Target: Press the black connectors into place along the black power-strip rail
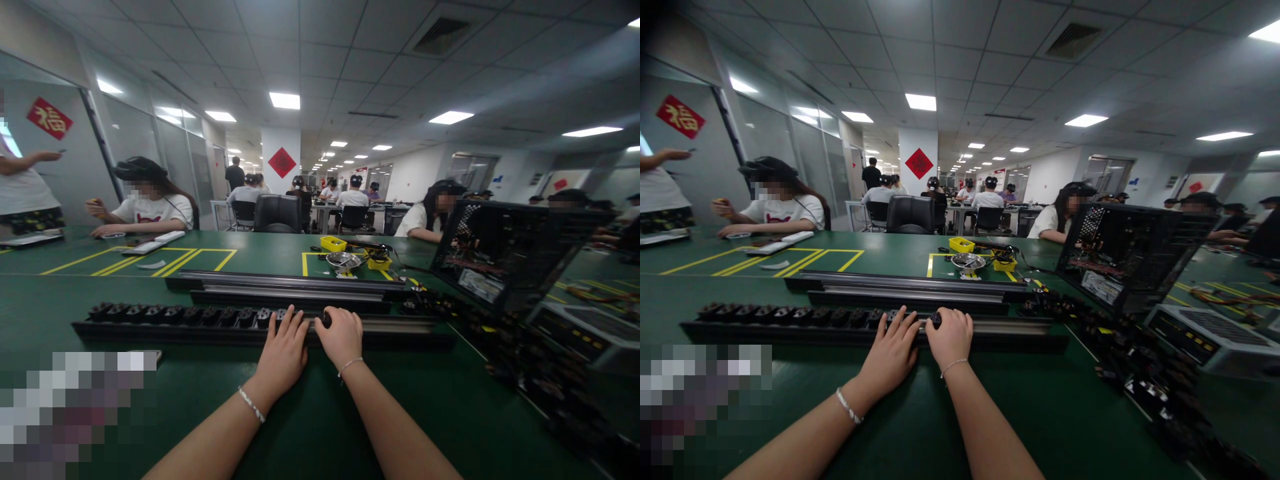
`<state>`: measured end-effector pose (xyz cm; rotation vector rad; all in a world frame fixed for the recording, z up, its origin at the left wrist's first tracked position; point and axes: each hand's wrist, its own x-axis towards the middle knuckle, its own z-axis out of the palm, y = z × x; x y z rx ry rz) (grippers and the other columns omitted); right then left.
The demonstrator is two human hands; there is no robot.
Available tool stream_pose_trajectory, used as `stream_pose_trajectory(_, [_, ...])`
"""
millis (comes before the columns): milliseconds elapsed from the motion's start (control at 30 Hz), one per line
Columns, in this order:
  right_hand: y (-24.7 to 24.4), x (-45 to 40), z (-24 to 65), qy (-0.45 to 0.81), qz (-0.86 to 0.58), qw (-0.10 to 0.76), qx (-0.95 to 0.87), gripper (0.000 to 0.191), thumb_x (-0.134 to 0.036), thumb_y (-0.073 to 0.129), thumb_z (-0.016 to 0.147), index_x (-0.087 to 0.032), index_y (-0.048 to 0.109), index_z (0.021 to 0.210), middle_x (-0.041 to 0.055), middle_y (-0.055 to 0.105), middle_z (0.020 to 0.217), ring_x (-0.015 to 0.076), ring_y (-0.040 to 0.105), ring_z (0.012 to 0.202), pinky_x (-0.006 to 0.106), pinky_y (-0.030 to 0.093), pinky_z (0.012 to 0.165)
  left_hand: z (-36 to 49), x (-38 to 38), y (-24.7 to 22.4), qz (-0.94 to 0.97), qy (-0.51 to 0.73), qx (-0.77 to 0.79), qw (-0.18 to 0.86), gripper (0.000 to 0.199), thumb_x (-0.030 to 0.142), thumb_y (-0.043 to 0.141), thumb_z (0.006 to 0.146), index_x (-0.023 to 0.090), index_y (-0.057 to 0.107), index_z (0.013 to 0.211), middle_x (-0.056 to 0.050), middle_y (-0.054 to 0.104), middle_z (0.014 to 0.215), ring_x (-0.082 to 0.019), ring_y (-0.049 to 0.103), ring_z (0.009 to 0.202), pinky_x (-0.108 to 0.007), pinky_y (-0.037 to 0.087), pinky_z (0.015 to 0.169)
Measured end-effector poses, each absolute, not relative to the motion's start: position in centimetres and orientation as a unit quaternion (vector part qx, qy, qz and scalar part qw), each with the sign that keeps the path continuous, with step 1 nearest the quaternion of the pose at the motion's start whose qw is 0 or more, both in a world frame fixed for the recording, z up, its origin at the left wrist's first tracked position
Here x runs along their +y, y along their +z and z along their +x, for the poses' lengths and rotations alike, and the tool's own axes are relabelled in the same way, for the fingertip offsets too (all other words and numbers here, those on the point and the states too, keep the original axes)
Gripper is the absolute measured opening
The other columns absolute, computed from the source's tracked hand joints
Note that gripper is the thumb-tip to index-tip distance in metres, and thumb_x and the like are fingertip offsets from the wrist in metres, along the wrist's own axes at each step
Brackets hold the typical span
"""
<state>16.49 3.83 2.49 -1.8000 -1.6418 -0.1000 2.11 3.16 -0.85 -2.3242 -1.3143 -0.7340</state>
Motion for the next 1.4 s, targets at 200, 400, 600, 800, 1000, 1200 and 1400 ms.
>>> stream_pose_trajectory(200, [2.9,3.7,16.6,-0.037,-0.692,0.338,-0.637,0.019,-0.035,0.052,0.079,-0.022,0.064,0.087,0.0036,0.068,0.093,0.0193,0.056,0.097,0.033,0.029,0.093,2.1,3.1,-0.6,-0.828,-0.26,-0.463,0.18,0.044,0.027,0.052,0.081,0.022,0.052,0.125,-0.007,0.051,0.136,-0.027,0.026,0.137,-0.054,0.018,0.112])
stream_pose_trajectory(400, [3.1,3.7,17.6,-0.045,-0.711,0.323,-0.623,0.015,-0.032,0.051,0.078,-0.022,0.062,0.081,0.003,0.067,0.085,0.0188,0.056,0.091,0.034,0.03,0.089,2.0,3.1,-0.6,-0.829,-0.255,-0.463,0.182,0.042,0.027,0.052,0.081,0.023,0.052,0.123,-0.007,0.05,0.137,-0.026,0.026,0.137,-0.055,0.018,0.112])
stream_pose_trajectory(600, [3.1,3.7,18.7,-0.047,-0.724,0.322,-0.608,0.016,-0.032,0.051,0.077,-0.022,0.062,0.081,0.0027,0.066,0.083,0.0186,0.056,0.09,0.034,0.029,0.088,2.1,3.1,-0.6,-0.828,-0.256,-0.468,0.172,0.044,0.027,0.053,0.079,0.024,0.052,0.123,-0.006,0.049,0.138,-0.026,0.025,0.138,-0.056,0.016,0.112])
stream_pose_trajectory(800, [3.0,3.7,18.6,-0.05,-0.723,0.324,-0.609,0.016,-0.032,0.051,0.077,-0.021,0.061,0.081,0.0035,0.066,0.083,0.019,0.056,0.089,0.034,0.03,0.087,2.0,3.1,-0.5,-0.83,-0.256,-0.467,0.167,0.044,0.026,0.053,0.079,0.024,0.053,0.122,-0.006,0.05,0.136,-0.026,0.026,0.137,-0.056,0.017,0.112])
stream_pose_trajectory(1000, [3.1,3.7,18.6,-0.049,-0.728,0.316,-0.606,0.016,-0.031,0.05,0.076,-0.021,0.059,0.085,0.0043,0.065,0.085,0.0197,0.056,0.091,0.034,0.031,0.087,2.0,3.0,-0.4,-0.831,-0.254,-0.468,0.163,0.043,0.025,0.052,0.079,0.024,0.053,0.122,-0.006,0.051,0.136,-0.025,0.027,0.137,-0.055,0.018,0.112])
stream_pose_trajectory(1200, [3.1,3.8,18.7,-0.04,-0.735,0.314,-0.6,0.035,-0.031,0.051,0.075,-0.02,0.057,0.108,0.0069,0.066,0.098,0.022,0.054,0.102,0.04,0.026,0.096,2.0,3.0,-0.4,-0.83,-0.258,-0.464,0.172,0.044,0.026,0.053,0.079,0.024,0.053,0.123,-0.007,0.052,0.135,-0.026,0.028,0.136,-0.055,0.017,0.112])
stream_pose_trajectory(1400, [3.1,3.9,19.0,-0.036,-0.744,0.3,-0.596,0.033,-0.032,0.049,0.076,-0.021,0.059,0.106,0.0075,0.066,0.1,0.0232,0.053,0.105,0.042,0.025,0.098,2.0,3.0,-0.4,-0.831,-0.257,-0.468,0.159,0.043,0.025,0.052,0.079,0.025,0.052,0.123,-0.005,0.051,0.136,-0.025,0.028,0.137,-0.056,0.018,0.112])
